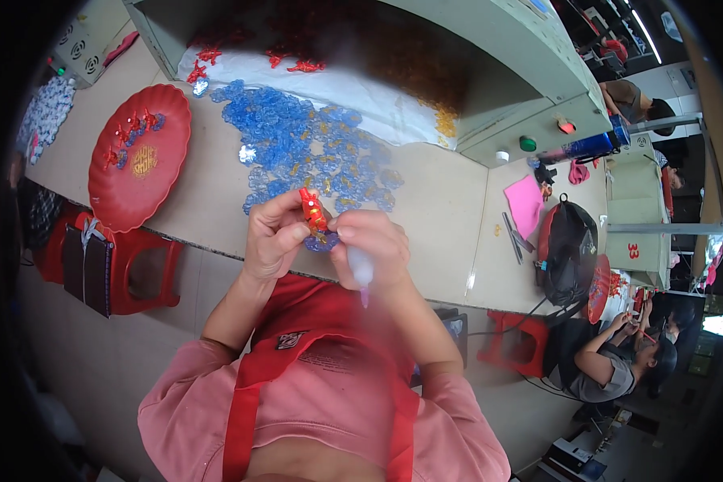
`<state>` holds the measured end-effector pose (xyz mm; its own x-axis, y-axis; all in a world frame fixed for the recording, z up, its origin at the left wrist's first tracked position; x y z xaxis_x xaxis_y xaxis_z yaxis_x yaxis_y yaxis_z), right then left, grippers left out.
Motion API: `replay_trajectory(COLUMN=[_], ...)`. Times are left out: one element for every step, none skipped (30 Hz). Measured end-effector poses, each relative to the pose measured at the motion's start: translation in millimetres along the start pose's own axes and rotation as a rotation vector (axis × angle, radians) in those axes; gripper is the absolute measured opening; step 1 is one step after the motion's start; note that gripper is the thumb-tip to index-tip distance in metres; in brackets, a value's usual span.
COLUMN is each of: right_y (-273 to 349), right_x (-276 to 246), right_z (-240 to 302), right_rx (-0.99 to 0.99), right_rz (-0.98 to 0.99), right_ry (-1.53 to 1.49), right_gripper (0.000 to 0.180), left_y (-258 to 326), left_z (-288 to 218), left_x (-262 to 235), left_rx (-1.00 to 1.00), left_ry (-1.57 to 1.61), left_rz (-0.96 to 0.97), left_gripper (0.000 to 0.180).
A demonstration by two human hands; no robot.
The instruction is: The person assembles figurines by applying glue to figurine parts and bases with a glue bottle, attaching the figurines to the bases, and placing the assembled figurines into a tray.
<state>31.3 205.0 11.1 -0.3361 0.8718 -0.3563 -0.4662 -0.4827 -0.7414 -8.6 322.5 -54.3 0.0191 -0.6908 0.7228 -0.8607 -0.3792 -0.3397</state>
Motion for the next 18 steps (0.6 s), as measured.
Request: replay_trajectory(right_y=[0.9, 1.2, 1.6, 2.1, 2.5, 3.2, 3.6, 3.9, 3.9, 3.8, 4.1, 4.3, 4.6, 6.2, 8.1, 9.6, 11.5, 11.8], right_x=[0.3, -0.2, -0.4, -0.5, -2.0, -3.1, -3.8, -4.2, -4.7, -4.8, -4.5, -4.1, -3.8, -5.1, -4.5, -3.6, -5.3, -3.6], right_z=[3.7, 6.8, 9.7, 12.5, 14.3, 15.6, 17.1, 18.6, 19.6, 20.6, 22.2, 22.6, 22.8, 23.8, 22.4, 21.2, 22.5, 20.6], right_rx=[-0.008, -0.014, -0.018, -0.022, -0.029, -0.031, -0.034, -0.042, -0.043, -0.043, -0.052, -0.044, -0.036, -0.047, -0.034, -0.022, -0.034, -0.022], right_rz=[0.052, 0.048, 0.05, 0.052, 0.049, 0.052, 0.055, 0.054, 0.048, 0.042, 0.045, 0.054, 0.064, 0.069, 0.062, 0.058, 0.068, 0.078], right_ry=[0.003, 0.005, 0.007, 0.009, 0.01, 0.002, -0.007, -0.011, -0.024, -0.039, -0.051, -0.053, -0.059, -0.084, -0.072, -0.065, -0.104, -0.082], right_gripper=[0.044, 0.044, 0.045, 0.046, 0.046, 0.046, 0.046, 0.046, 0.046, 0.046, 0.046, 0.045, 0.044, 0.044, 0.043, 0.041, 0.041, 0.041], left_y=[1.0, 1.5, 2.6, 4.1, 4.5, 5.1, 5.7, 6.4, 7.0, 7.7, 9.9, 11.8, 13.7, 14.8, 16.4, 18.0, 18.2, 18.1], left_z=[-1.5, -4.4, -7.1, -10.1, -11.9, -13.2, -14.1, -15.1, -17.9, -20.3, -22.2, -24.6, -24.6, -25.4, -27.2, -23.1, -20.6, -25.7], left_x=[3.3, 5.8, 8.2, 10.8, 13.6, 15.2, 16.2, 17.0, 19.0, 20.4, 20.8, 21.9, 22.8, 22.9, 18.5, 14.9, 13.6, 11.2], left_rx=[0.004, 0.012, 0.015, 0.021, 0.027, 0.032, 0.029, 0.028, 0.036, 0.017, 0.002, 0.014, -0.014, -0.039, -0.014, -0.017, -0.025, 0.006], left_ry=[0.008, 0.017, 0.016, 0.029, 0.04, 0.037, 0.018, -0.003, -0.009, -0.047, -0.089, -0.101, -0.114, -0.131, -0.161, -0.197, -0.228, -0.268], left_rz=[0.014, 0.027, 0.033, 0.039, 0.046, 0.052, 0.061, 0.068, 0.07, 0.051, 0.027, 0.02, 0.005, -0.013, -0.039, -0.031, -0.02, -0.058], left_gripper=[0.034, 0.034, 0.034, 0.034, 0.034, 0.034, 0.035, 0.035, 0.035, 0.038, 0.041, 0.041, 0.041, 0.04, 0.04, 0.04, 0.039, 0.039])
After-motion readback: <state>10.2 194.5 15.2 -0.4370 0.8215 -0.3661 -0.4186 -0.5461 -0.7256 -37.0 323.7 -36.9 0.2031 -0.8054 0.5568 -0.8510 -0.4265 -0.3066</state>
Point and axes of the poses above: each hand's wrist, its own y-axis away from the middle knuckle, its own x-axis out of the palm, z = x × y, the point moved 6 cm from there along -y, towards the middle knuckle, and after that the axes turned 9 degrees about x, right-handed, at the moved point
